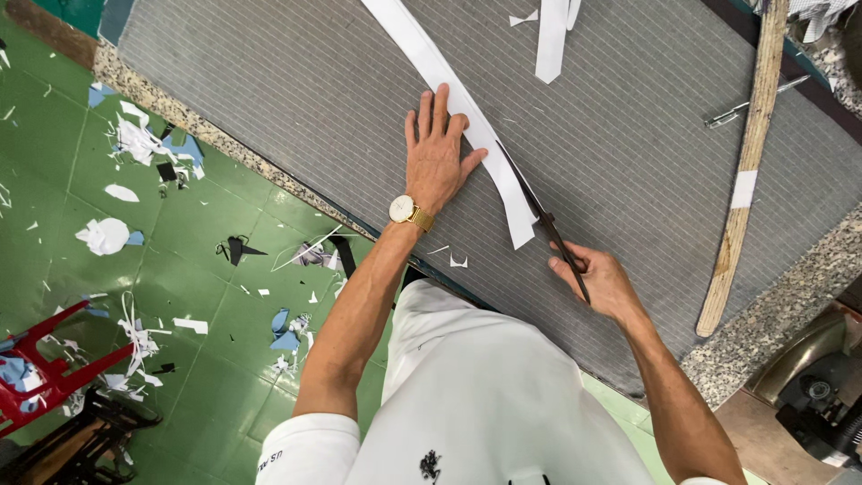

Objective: The person uses shears to cut a long white fabric strip into shorter segments on a gray cutting mat. They repeatedly trim the ends and fold the fabric to create rounded corners, then cut additional strips from a larger piece of white fabric.

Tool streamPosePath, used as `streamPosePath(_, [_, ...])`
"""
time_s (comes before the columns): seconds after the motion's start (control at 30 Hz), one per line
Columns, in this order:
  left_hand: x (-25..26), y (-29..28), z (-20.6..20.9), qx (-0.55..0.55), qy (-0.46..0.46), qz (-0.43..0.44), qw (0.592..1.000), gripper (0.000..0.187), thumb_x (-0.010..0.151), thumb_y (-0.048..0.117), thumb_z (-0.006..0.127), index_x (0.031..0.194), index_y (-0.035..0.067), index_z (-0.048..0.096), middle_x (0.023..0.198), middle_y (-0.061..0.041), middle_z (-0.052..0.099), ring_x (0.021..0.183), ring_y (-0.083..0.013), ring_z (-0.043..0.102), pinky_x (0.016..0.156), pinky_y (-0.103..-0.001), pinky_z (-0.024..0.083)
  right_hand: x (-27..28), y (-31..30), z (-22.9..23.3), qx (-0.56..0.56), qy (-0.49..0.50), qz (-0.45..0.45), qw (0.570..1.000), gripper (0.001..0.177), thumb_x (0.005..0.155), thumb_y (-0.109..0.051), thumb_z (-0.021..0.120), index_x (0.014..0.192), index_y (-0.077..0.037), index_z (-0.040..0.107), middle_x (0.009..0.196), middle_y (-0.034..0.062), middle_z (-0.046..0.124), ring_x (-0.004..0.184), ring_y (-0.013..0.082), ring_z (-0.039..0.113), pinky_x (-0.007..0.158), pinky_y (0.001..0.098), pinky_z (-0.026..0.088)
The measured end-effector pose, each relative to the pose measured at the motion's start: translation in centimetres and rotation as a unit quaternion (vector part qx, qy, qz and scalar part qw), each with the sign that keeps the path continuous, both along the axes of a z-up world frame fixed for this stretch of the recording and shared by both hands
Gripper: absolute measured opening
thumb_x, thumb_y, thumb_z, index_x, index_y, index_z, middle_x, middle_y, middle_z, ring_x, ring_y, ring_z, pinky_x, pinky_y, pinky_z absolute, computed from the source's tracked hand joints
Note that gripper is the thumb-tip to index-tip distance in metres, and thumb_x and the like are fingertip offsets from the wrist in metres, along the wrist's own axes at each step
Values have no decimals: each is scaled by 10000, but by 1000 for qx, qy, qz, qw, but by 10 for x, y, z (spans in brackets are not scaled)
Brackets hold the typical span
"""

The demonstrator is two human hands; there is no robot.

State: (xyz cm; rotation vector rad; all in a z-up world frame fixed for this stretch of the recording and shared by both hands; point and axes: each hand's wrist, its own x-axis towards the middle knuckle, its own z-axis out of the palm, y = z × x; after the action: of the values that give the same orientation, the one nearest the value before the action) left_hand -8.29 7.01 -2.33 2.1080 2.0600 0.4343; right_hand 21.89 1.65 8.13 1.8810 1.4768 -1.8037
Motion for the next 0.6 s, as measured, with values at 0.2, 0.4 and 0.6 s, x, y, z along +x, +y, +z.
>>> streamPosePath(0.2, [-1,0,-1,9,-6,-1,1000,485,956,530,786,1123,161,519,1669,-161,170,1540,-447,205,1204,-675,286,-3,7,-4,5,-4,4,1000,502,928,-417,655,1375,-189,681,578,-53,567,470,77,438,467,247,395])
streamPosePath(0.4, [0,2,0,-23,-12,4,1000,472,949,531,777,1116,170,522,1670,-166,160,1541,-462,187,1209,-678,256,1,5,-16,36,-16,44,998,548,899,-526,627,1351,-223,696,553,-78,451,494,79,375,518,254,359])
streamPosePath(0.6, [-1,1,4,-19,-11,2,1000,479,939,518,797,1115,169,519,1666,-165,178,1537,-459,209,1207,-665,264,0,6,-14,17,-12,25,999,552,884,-492,658,1359,-211,685,471,-60,419,403,73,343,402,257,320])
